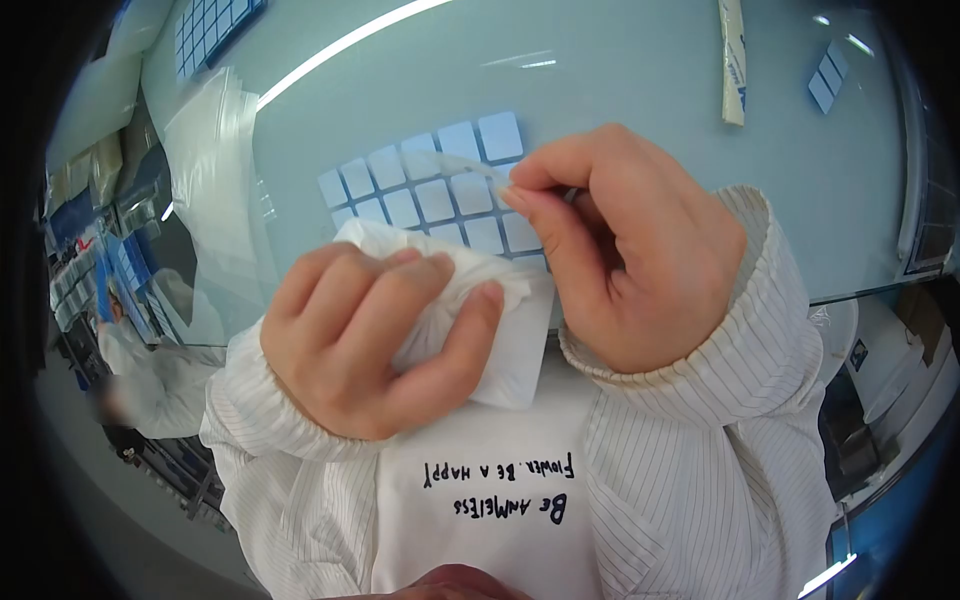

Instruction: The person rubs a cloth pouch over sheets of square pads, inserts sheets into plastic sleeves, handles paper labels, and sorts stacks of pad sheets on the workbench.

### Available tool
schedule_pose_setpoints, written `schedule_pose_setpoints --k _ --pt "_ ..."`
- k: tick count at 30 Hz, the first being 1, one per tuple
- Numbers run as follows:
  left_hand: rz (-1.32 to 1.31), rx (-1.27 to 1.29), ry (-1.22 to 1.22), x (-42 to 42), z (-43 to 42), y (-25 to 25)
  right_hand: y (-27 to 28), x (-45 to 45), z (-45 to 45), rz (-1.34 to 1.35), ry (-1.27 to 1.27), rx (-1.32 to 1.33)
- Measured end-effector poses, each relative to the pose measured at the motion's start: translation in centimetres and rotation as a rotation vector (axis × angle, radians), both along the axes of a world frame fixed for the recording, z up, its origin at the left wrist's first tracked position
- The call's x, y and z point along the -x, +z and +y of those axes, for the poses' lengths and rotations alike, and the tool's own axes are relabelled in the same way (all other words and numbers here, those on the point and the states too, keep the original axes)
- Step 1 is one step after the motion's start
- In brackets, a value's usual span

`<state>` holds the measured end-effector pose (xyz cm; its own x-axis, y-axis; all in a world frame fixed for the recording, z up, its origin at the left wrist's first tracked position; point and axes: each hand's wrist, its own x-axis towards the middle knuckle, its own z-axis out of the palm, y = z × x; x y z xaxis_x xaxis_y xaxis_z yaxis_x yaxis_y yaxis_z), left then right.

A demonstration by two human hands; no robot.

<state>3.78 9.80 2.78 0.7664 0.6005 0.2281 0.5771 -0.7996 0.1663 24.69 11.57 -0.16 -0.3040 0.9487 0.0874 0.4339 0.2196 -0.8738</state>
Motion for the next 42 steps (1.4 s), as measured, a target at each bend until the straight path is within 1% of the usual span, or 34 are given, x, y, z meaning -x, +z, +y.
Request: schedule_pose_setpoints --k 2,4,8,11,14,18,20,21,22,23,25,27,29,30,33,35,37,38,39,42 --pt "-0.035 -0.003 0.014 -0.4 1.3 -0.1 0.2 -0.1 -0.1 -0.014 0.005 -0.021" --pt "-0.037 0.008 0.022 -0.6 2.7 0.2 0.6 -0.3 0.1 -0.103 0.000 -0.077" --pt "-0.108 -0.071 0.064 -0.9 5.8 -1.3 0.1 -0.9 0.8 -0.147 -0.065 -0.145" --pt "-0.116 -0.045 0.131 -1.5 6.4 -0.9 -0.6 -1.3 0.9 -0.186 -0.063 -0.297" --pt "-0.114 -0.076 0.141 -1.4 6.4 -1.1 -0.3 -1.3 0.5 -0.124 -0.160 -0.225" --pt "-0.181 0.002 0.157 0.5 5.6 0.3 -0.4 -1.8 0.6 -0.113 -0.194 -0.191" --pt "-0.074 0.058 0.144 1.5 4.0 2.2 -0.6 -2.0 0.6 -0.102 -0.199 -0.194" --pt "0.064 0.099 0.106 1.6 2.9 3.4 -0.6 -2.0 0.6 -0.084 -0.182 -0.186" --pt "0.055 0.116 0.054 1.7 1.8 2.6 -0.5 -2.1 0.6 -0.066 -0.163 -0.181" --pt "0.056 0.116 0.051 1.6 0.7 2.0 -0.5 -2.2 0.6 -0.065 -0.165 -0.180" --pt "0.051 0.049 0.069 1.3 -0.7 1.1 -0.5 -2.2 0.7 -0.107 -0.118 -0.223" --pt "0.041 0.007 0.085 1.1 -0.3 0.6 -0.2 -1.9 0.7 -0.129 -0.144 -0.199" --pt "0.041 -0.023 0.196 0.9 1.1 0.2 -0.1 -1.6 0.6 -0.153 -0.163 -0.181" --pt "0.014 -0.039 0.209 0.7 2.1 0.0 -0.3 -1.5 0.7 -0.150 -0.173 -0.192" --pt "-0.011 -0.039 0.189 0.5 3.9 -0.1 -0.8 -1.3 0.7 -0.159 -0.200 -0.228" --pt "0.004 -0.088 0.201 0.5 4.4 -0.3 -1.0 -1.2 0.6 -0.167 -0.213 -0.249" --pt "-0.070 -0.037 0.168 0.9 4.8 -0.1 -1.3 -1.2 0.6 -0.155 -0.247 -0.261" --pt "-0.142 -0.144 0.103 1.4 5.2 -0.8 -1.1 -1.2 0.6 -0.154 -0.249 -0.268" --pt "-0.143 -0.150 0.102 1.6 4.8 -1.0 -1.0 -1.1 0.6 -0.164 -0.245 -0.252" --pt "-0.011 -0.229 0.016 2.4 2.9 -1.3 -0.9 -1.3 0.7 -0.187 -0.221 -0.242"
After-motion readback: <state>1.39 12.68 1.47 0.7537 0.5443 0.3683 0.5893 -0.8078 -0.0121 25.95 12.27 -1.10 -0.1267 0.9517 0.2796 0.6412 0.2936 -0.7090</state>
